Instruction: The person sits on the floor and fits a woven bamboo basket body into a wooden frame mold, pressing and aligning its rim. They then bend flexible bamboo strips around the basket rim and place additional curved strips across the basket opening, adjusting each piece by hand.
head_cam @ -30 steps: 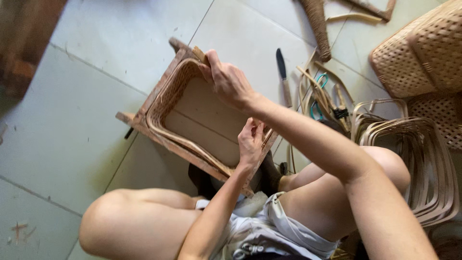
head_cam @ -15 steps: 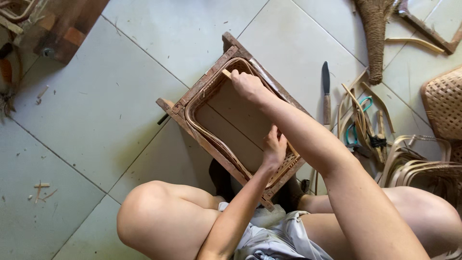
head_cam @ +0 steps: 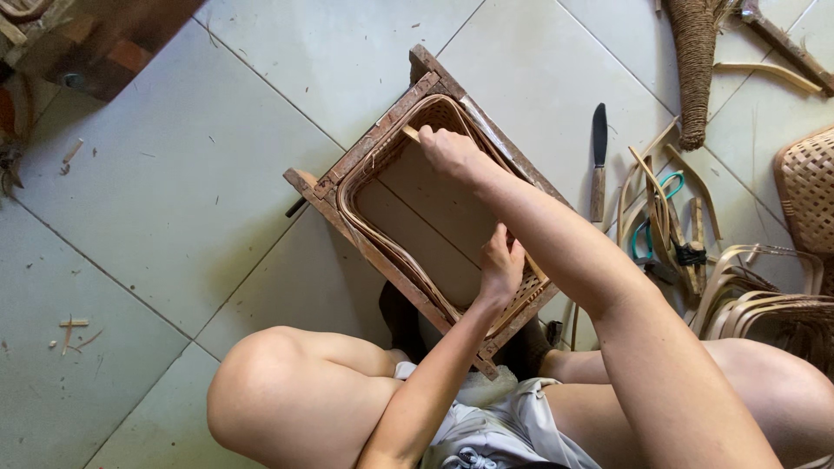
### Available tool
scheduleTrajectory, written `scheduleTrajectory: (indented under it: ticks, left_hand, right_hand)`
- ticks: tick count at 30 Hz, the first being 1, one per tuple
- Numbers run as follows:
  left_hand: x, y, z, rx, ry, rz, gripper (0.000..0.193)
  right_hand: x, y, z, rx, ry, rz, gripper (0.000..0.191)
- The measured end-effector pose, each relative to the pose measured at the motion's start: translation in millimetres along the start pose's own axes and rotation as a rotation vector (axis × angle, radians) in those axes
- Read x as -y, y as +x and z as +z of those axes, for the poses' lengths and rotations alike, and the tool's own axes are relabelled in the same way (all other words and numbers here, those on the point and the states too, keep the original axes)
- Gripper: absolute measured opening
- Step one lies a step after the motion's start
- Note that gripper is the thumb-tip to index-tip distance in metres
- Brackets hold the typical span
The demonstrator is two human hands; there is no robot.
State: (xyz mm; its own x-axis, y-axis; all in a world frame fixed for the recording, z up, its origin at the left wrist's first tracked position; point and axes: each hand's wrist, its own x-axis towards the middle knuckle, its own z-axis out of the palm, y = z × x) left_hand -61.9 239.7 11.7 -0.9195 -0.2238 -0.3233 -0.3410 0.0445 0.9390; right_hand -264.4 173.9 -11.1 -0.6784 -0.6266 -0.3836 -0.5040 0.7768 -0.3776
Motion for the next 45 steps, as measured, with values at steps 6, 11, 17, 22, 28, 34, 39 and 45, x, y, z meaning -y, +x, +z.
scheduleTrajectory:
  ticks: [6, 11, 17, 22, 28, 34, 39, 45]
  left_hand:
    - [1, 8, -4, 0.054, 0.050, -0.048, 0.014]
    - [10, 25, -2, 0.203, -0.327, -0.177, 0.017]
    - [28, 28, -1, 0.177, -0.356, -0.344, 0.021]
    - [30, 29, -8, 0.189, -0.284, -0.295, 0.021]
    - [28, 23, -20, 0.237, -0.287, -0.294, 0.024]
    - [37, 18, -25, 0.235, -0.326, -0.344, 0.023]
    - [48, 16, -23, 0.192, -0.248, -0.323, 0.022]
    - [44, 14, -25, 0.173, -0.302, -0.357, 0.020]
  right_hand:
    - [3, -6, -11, -0.015, -0.009, -0.087, 0.020]
    - [-6, -38, -35, -0.211, -0.069, -0.345, 0.033]
    - [-83, -134, -98, -0.105, -0.189, -0.263, 0.041]
    - [-101, -193, -70, -0.101, -0.310, -0.232, 0.089]
    - [-74, -189, 15, -0.420, -0.120, -0.044, 0.078]
    - [-81, -192, 21, -0.470, 0.117, -0.022, 0.068]
    - [-67, -197, 30, -0.592, 0.061, 0.014, 0.071]
    - [-54, -198, 38, -0.628, 0.017, 0.075, 0.071]
